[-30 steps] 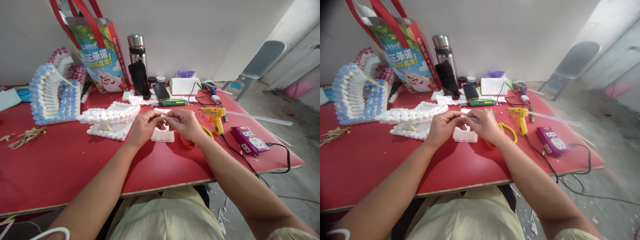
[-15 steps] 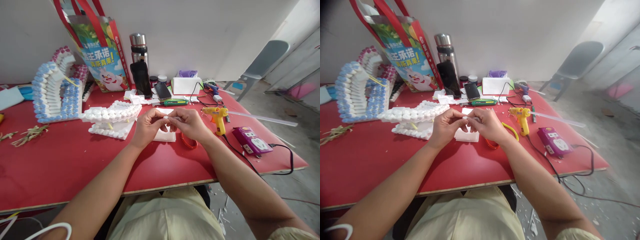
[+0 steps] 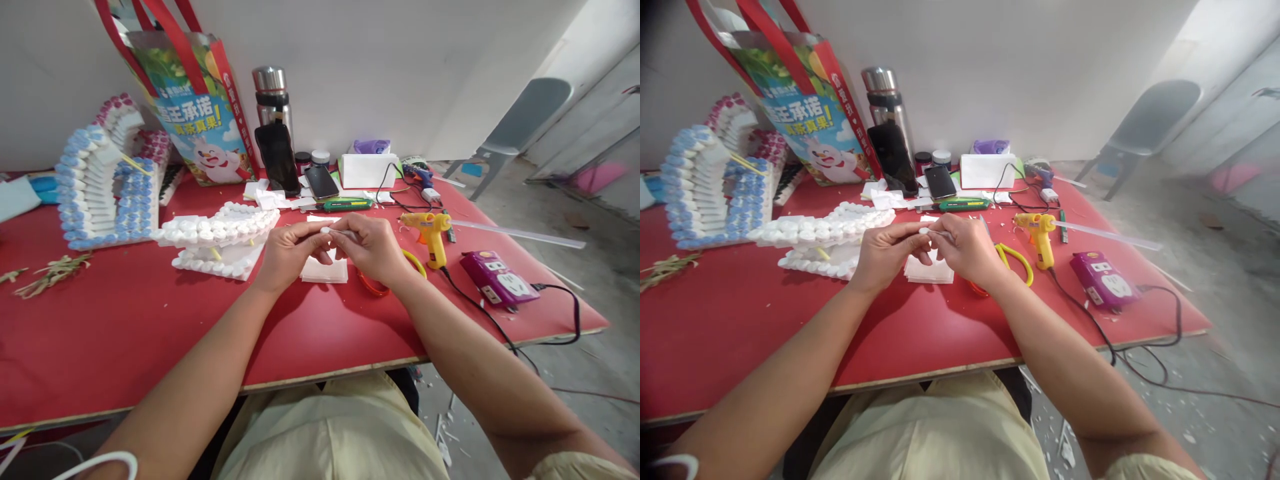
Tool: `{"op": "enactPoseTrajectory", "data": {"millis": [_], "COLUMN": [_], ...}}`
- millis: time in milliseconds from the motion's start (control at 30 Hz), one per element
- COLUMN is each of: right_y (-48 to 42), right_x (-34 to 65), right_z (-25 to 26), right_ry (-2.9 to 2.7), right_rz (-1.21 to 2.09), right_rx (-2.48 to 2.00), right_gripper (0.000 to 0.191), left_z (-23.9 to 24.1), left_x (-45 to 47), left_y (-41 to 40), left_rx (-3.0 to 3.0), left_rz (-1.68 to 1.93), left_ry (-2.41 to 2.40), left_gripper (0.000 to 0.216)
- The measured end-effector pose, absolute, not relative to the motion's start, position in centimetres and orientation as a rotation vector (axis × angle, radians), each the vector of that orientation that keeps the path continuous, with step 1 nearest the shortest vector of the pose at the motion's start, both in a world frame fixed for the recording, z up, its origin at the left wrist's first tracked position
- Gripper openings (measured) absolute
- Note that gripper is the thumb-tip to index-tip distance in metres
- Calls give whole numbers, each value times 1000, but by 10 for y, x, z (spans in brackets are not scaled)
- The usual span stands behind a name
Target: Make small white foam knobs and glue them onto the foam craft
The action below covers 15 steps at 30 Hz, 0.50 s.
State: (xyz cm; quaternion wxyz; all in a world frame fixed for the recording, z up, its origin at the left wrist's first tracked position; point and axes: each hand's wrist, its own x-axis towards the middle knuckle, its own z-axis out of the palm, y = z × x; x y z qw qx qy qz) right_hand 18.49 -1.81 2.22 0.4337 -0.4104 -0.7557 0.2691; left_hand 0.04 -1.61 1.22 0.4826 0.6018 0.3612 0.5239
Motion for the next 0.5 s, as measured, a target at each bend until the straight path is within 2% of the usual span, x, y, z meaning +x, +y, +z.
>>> {"op": "enactPoseTrajectory", "data": {"millis": [500], "right_y": [-17], "right_x": [177], "right_z": [18], "right_ry": [-1858], "right_rz": [572], "right_rx": [-1140], "right_gripper": [18], "left_z": [6], "left_x": [2], "left_y": [-18], "left_rx": [1768], "left_rz": [1319], "left_ry": [995], "left_gripper": [28]}}
